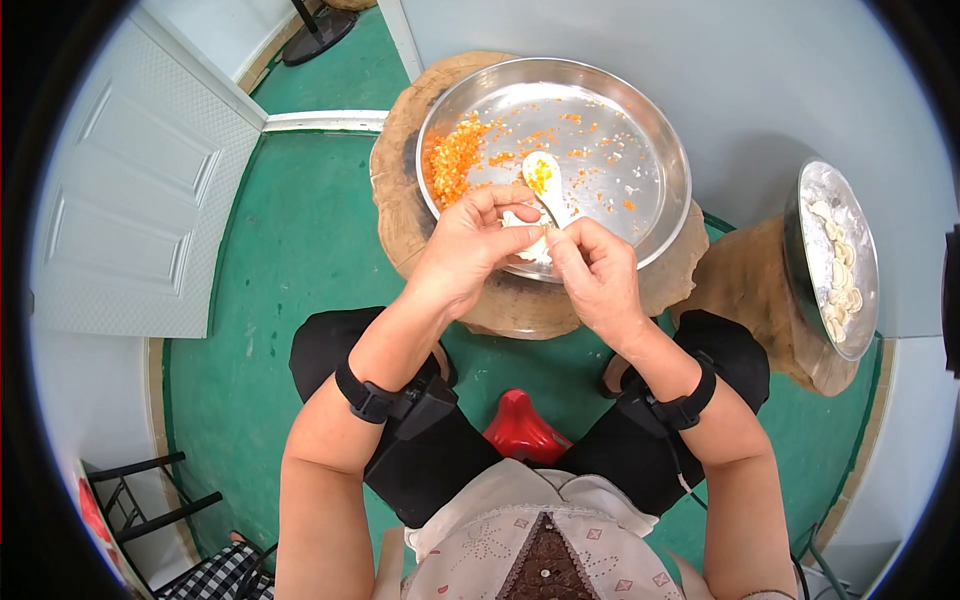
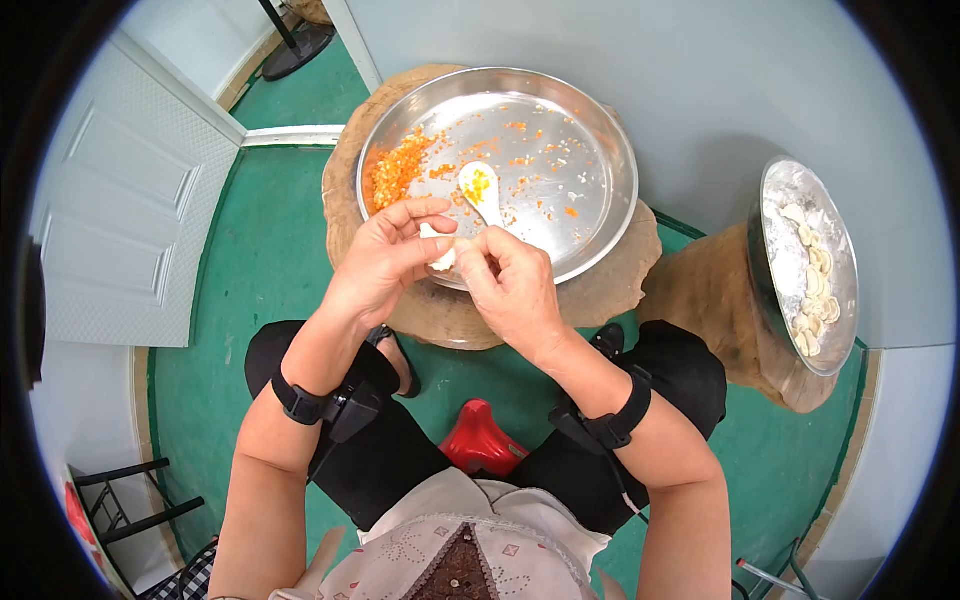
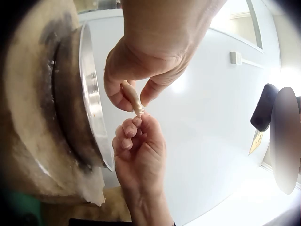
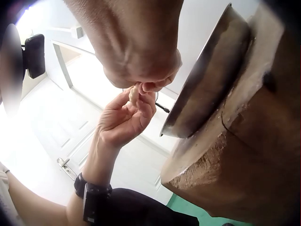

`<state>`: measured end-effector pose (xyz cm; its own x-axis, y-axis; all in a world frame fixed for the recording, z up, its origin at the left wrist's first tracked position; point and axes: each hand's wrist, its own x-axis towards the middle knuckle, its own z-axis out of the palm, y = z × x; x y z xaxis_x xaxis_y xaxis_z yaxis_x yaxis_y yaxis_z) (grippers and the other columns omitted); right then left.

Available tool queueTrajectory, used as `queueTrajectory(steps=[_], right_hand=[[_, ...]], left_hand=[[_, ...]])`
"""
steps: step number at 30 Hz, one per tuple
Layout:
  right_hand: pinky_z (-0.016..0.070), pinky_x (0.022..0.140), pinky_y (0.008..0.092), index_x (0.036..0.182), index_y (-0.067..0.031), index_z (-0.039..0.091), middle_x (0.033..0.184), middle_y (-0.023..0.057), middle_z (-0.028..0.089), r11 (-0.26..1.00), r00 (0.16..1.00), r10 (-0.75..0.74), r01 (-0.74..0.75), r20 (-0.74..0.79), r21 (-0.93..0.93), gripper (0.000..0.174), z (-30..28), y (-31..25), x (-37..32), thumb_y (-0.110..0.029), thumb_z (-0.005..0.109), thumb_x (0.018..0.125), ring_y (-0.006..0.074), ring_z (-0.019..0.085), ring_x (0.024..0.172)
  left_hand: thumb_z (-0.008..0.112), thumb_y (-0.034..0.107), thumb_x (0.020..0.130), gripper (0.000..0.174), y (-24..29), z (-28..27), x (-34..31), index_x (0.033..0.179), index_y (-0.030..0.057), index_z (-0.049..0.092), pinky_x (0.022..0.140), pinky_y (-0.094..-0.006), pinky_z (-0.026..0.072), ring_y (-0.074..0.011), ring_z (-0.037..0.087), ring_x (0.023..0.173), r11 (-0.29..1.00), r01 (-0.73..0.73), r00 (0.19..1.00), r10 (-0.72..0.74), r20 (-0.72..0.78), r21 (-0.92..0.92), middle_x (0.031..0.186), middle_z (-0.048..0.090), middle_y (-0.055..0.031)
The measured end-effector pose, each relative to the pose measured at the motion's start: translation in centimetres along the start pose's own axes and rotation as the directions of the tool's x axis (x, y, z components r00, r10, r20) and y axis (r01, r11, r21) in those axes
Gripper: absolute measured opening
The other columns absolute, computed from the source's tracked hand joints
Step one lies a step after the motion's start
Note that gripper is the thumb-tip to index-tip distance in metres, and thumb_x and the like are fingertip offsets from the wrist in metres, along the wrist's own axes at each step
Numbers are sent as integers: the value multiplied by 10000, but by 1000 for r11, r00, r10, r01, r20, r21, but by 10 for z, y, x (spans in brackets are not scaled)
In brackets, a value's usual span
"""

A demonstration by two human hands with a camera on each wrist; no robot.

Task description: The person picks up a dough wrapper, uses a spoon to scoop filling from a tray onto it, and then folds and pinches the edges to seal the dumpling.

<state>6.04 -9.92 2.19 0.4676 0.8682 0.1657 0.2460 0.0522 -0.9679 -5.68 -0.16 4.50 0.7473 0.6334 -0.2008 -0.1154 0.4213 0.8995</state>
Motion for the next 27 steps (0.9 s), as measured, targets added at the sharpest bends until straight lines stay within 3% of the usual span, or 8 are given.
queueTrajectory(steps=[2,5,8,12,20,27], right_hand=[[339,435,241,643,4,492,507,16,458,999,999,42,-42,35,11,244,-2,-2,0,-158,541,819,59,387,484],[342,445,232,662,2,500,521,5,461,969,989,147,-145,4,198,244,-4,-6,1,-172,551,824,54,384,494],[325,456,172,684,-37,496,575,-22,468,987,990,126,-132,61,95,220,-7,1,4,-170,506,860,25,390,508],[352,468,222,727,-1,535,575,13,494,996,997,2,-9,71,89,215,-3,4,3,-190,548,829,60,404,524],[349,461,230,725,4,531,560,18,483,999,988,5,-11,154,37,170,-6,-1,3,-144,545,807,65,401,513],[358,460,227,708,11,519,547,29,493,999,997,44,-44,64,-5,149,-5,5,4,-109,524,796,62,427,513]], left_hand=[[585,2,741,268,3,1,-1,1002,25,528,677,-241,466,-100,536,803,997,45,998,-47,-30,-65,884,538,-25],[571,4,750,290,6,-3,-1,1034,25,511,692,-257,476,-119,551,814,988,87,995,-92,-33,-124,910,559,-38],[566,6,753,303,9,-4,-1,1049,22,504,690,-258,480,-126,558,807,975,138,990,-142,-10,-173,923,571,-50],[568,6,747,302,9,-7,0,1043,22,509,681,-252,477,-123,558,799,964,186,982,-183,35,-189,920,574,-54],[570,6,744,294,6,-4,-2,1032,30,517,683,-229,450,-109,549,792,989,147,987,-147,65,-1,919,570,-43],[524,39,795,227,2,-3,0,1021,36,521,705,-238,457,-107,557,814,996,1,1000,1,-19,95,947,577,-48]])
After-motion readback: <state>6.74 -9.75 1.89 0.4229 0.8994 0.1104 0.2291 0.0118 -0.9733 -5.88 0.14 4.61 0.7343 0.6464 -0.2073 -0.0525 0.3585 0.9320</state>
